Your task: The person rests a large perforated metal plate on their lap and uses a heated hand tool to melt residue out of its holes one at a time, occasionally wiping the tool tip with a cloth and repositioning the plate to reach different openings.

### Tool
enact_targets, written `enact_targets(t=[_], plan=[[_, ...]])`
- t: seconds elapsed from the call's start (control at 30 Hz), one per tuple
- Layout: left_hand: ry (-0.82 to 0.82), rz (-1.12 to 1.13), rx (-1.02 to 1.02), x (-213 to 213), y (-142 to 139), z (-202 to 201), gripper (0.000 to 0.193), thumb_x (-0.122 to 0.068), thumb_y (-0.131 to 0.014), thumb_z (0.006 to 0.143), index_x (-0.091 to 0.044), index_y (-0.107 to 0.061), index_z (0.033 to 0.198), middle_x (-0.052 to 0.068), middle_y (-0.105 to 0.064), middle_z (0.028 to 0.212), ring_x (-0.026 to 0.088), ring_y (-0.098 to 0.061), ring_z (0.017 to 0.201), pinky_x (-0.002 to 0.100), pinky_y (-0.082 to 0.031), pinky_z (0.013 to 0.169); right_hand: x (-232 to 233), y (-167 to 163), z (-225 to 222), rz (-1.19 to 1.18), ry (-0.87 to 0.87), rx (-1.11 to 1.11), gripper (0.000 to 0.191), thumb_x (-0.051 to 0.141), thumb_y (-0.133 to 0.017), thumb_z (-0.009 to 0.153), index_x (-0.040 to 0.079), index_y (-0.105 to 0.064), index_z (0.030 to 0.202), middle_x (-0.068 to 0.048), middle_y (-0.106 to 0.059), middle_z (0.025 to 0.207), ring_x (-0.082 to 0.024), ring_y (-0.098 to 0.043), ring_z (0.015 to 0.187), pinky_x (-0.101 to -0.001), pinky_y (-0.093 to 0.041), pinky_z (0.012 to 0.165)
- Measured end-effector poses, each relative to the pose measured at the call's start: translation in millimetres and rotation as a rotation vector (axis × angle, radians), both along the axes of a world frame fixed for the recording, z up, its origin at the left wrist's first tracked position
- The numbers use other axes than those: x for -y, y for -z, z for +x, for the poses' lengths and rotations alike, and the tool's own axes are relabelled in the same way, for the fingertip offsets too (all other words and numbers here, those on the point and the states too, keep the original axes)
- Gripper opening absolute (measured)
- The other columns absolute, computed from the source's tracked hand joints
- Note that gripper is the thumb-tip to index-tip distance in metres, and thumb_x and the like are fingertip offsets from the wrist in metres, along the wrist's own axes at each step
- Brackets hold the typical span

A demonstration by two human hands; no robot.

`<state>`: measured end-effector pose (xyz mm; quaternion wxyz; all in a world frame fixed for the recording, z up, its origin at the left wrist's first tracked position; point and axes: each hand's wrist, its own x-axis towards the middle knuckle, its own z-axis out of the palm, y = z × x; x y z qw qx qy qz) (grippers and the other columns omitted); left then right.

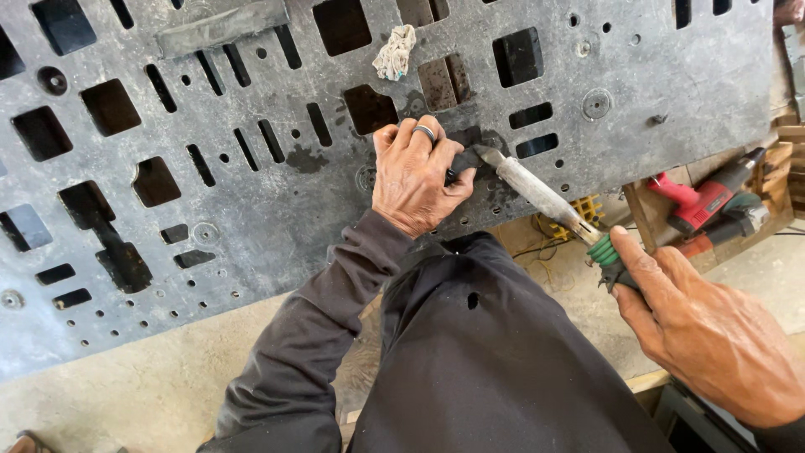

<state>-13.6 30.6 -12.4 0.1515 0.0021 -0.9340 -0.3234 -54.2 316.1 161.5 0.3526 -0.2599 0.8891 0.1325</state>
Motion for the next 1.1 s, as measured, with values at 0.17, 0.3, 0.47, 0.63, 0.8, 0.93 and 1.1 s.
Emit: enact_targets(t=[0.17, 0.3, 0.47, 0.63, 0.8, 0.93, 1.1], plan=[[-0.006, -0.034, -0.015, -0.3, -2.5, -1.6, 0.030, -0.031, -0.084, 0.077, -0.012, -0.071, 0.096, 0.005, -0.053, 0.100, 0.025, -0.054, 0.100, 0.046, -0.037, 0.095, -1.9, 4.0, -9.7, -0.069, -0.070, -0.043, 0.073, 0.035, -0.062, 0.092, 0.014, -0.041, 0.159, -0.010, -0.057, 0.091, -0.030, -0.066, 0.073, -0.0420, -0.055, 0.066], [0.001, -0.016, -0.035, 0.4, -1.7, -1.6, 0.027, -0.029, -0.081, 0.078, -0.011, -0.070, 0.096, 0.005, -0.054, 0.101, 0.025, -0.055, 0.100, 0.046, -0.037, 0.095, -4.7, 5.2, -7.0, -0.168, 0.010, -0.010, 0.073, 0.032, -0.064, 0.088, 0.012, -0.043, 0.156, -0.011, -0.058, 0.092, -0.033, -0.065, 0.074, -0.0445, -0.053, 0.066], [0.000, -0.032, -0.022, -0.6, 1.4, -0.4, 0.016, -0.020, -0.073, 0.087, -0.012, -0.071, 0.100, 0.005, -0.056, 0.101, 0.024, -0.056, 0.099, 0.047, -0.038, 0.096, -11.8, 7.6, 3.0, -0.287, 0.044, 0.006, 0.075, 0.030, -0.064, 0.087, 0.008, -0.043, 0.156, -0.012, -0.059, 0.095, -0.033, -0.064, 0.072, -0.0438, -0.054, 0.062], [-0.157, -0.103, -0.090, 13.7, -4.8, -6.2, 0.043, -0.008, -0.069, 0.087, -0.011, -0.070, 0.130, 0.011, -0.054, 0.119, 0.026, -0.054, 0.112, 0.046, -0.040, 0.098, -15.1, 12.1, 18.4, -0.272, 0.081, 0.016, 0.072, 0.031, -0.063, 0.090, 0.008, -0.043, 0.155, -0.012, -0.057, 0.091, -0.031, -0.065, 0.073, -0.0440, -0.053, 0.065], [-0.107, -0.346, -0.028, 52.9, -11.4, -31.4, 0.053, -0.003, -0.071, 0.083, -0.010, -0.067, 0.135, 0.021, -0.047, 0.144, 0.037, -0.050, 0.125, 0.047, -0.048, 0.101, -8.2, 15.3, 38.0, -0.261, 0.176, -0.015, 0.070, 0.031, -0.064, 0.091, 0.011, -0.044, 0.155, -0.013, -0.057, 0.091, -0.034, -0.064, 0.069, -0.0462, -0.052, 0.063], [0.086, -0.295, 0.101, 77.7, -7.6, -47.6, 0.042, 0.000, -0.070, 0.091, -0.004, -0.067, 0.134, 0.017, -0.052, 0.144, 0.035, -0.055, 0.118, 0.044, -0.052, 0.101, -2.0, 15.6, 48.7, -0.270, 0.206, -0.008, 0.074, 0.030, -0.065, 0.090, 0.010, -0.041, 0.157, -0.013, -0.058, 0.092, -0.033, -0.064, 0.068, -0.0452, -0.053, 0.061], [0.147, -0.252, 0.009, 94.0, 5.6, -60.3, 0.025, -0.002, -0.067, 0.102, 0.000, -0.066, 0.127, 0.020, -0.059, 0.133, 0.032, -0.059, 0.109, 0.038, -0.057, 0.092, 3.8, 17.6, 53.1, -0.300, 0.285, -0.026, 0.071, 0.027, -0.066, 0.091, 0.010, -0.042, 0.155, -0.014, -0.061, 0.093, -0.037, -0.065, 0.071, -0.0468, -0.053, 0.063]])
